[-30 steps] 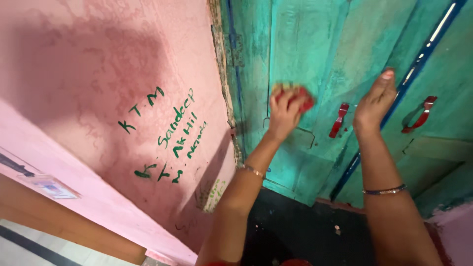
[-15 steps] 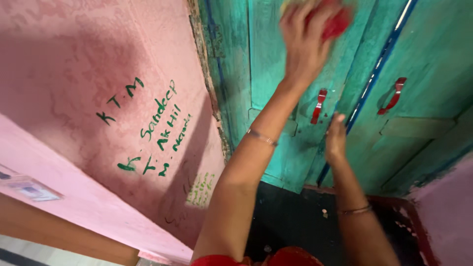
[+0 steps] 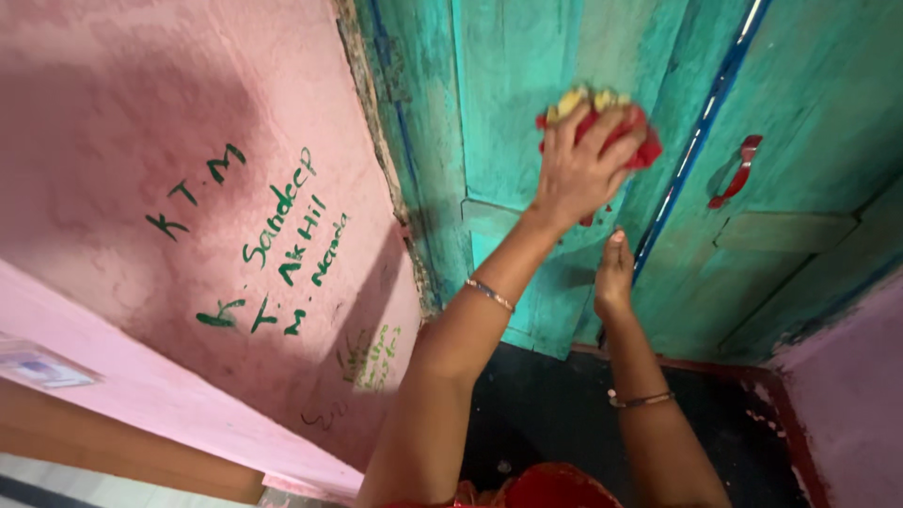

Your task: The person cleans a blue door and its frame by wiping them with a red cloth, then cleans the nearby floor and finally folds the cloth by hand.

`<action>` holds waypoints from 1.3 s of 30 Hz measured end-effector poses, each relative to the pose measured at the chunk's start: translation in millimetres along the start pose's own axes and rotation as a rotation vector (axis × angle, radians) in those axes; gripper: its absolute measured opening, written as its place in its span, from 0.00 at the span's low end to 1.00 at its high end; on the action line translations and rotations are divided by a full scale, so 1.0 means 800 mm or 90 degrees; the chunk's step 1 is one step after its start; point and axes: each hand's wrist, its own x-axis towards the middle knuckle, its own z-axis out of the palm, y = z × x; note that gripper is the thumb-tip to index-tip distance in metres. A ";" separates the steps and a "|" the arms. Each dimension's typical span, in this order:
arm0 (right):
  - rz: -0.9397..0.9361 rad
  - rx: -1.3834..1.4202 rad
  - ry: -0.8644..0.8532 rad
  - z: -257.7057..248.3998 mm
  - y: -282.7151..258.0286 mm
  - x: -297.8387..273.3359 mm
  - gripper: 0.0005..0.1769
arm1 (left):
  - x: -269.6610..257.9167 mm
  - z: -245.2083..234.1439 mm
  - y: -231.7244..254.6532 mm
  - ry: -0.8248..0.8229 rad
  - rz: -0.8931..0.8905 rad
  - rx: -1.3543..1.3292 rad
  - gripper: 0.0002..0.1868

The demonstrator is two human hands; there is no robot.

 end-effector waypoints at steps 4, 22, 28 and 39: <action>-0.071 0.032 0.014 0.005 0.015 0.003 0.43 | -0.070 -0.007 0.022 -0.003 -0.090 -0.007 0.26; -0.212 0.093 -0.089 0.010 -0.033 -0.030 0.29 | -0.053 -0.007 0.092 0.085 -0.401 0.050 0.11; -0.130 0.035 -0.027 -0.003 -0.008 -0.018 0.27 | -0.126 0.003 0.067 0.084 -0.253 -0.019 0.13; -0.185 0.027 -0.034 0.010 -0.122 -0.135 0.19 | -0.239 0.002 0.107 0.042 -0.754 -0.856 0.28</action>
